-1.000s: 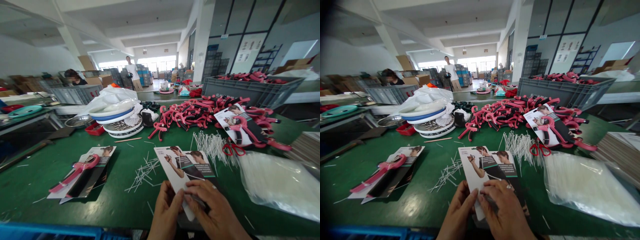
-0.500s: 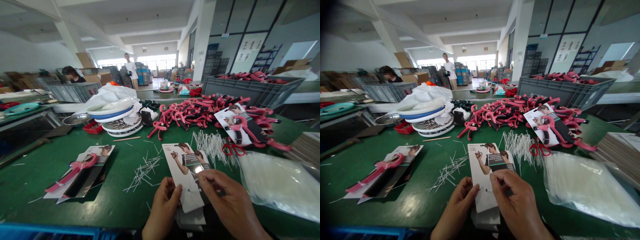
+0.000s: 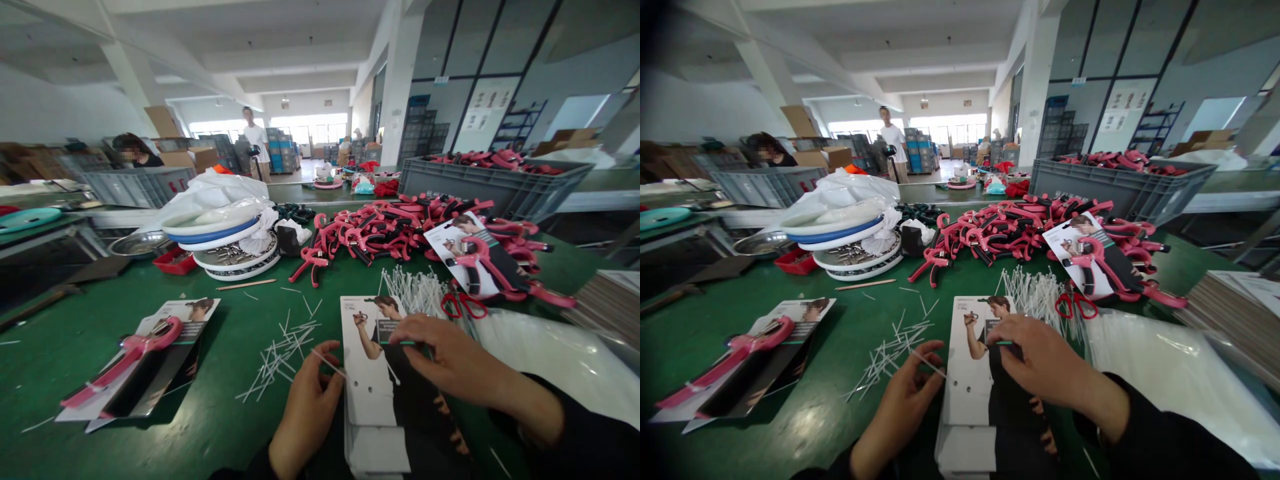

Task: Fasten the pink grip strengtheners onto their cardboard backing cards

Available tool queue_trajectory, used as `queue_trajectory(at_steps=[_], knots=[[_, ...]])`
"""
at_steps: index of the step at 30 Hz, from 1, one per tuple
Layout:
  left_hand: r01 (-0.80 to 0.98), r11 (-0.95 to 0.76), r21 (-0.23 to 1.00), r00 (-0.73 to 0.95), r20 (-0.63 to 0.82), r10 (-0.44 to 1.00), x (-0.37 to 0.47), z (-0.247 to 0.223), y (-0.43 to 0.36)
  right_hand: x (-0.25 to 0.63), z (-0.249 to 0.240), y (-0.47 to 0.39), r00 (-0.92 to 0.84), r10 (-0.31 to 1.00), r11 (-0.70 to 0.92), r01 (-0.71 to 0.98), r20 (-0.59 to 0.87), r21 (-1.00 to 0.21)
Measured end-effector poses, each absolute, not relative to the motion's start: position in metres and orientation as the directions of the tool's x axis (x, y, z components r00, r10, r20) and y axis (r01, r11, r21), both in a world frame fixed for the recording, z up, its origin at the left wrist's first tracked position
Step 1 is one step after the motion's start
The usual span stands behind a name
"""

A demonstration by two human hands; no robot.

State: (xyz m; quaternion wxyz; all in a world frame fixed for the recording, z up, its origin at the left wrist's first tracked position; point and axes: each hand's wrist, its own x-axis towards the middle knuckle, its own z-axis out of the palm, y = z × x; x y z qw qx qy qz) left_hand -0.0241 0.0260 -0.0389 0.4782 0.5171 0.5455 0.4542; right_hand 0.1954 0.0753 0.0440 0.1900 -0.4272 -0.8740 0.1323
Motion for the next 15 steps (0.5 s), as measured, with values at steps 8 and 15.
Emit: queue_trajectory(at_steps=[8,15], knots=[[0.733,-0.363,0.575,-0.054,0.581,0.812,-0.006,-0.017,0.006,0.194,0.033,0.067,-0.456,0.881,0.46,0.766,0.125,-0.449],[0.809,-0.49,0.326,0.252,0.561,0.788,0.02,-0.013,0.025,0.2,0.014,0.106,-0.434,0.9,0.397,0.796,0.026,-0.457]])
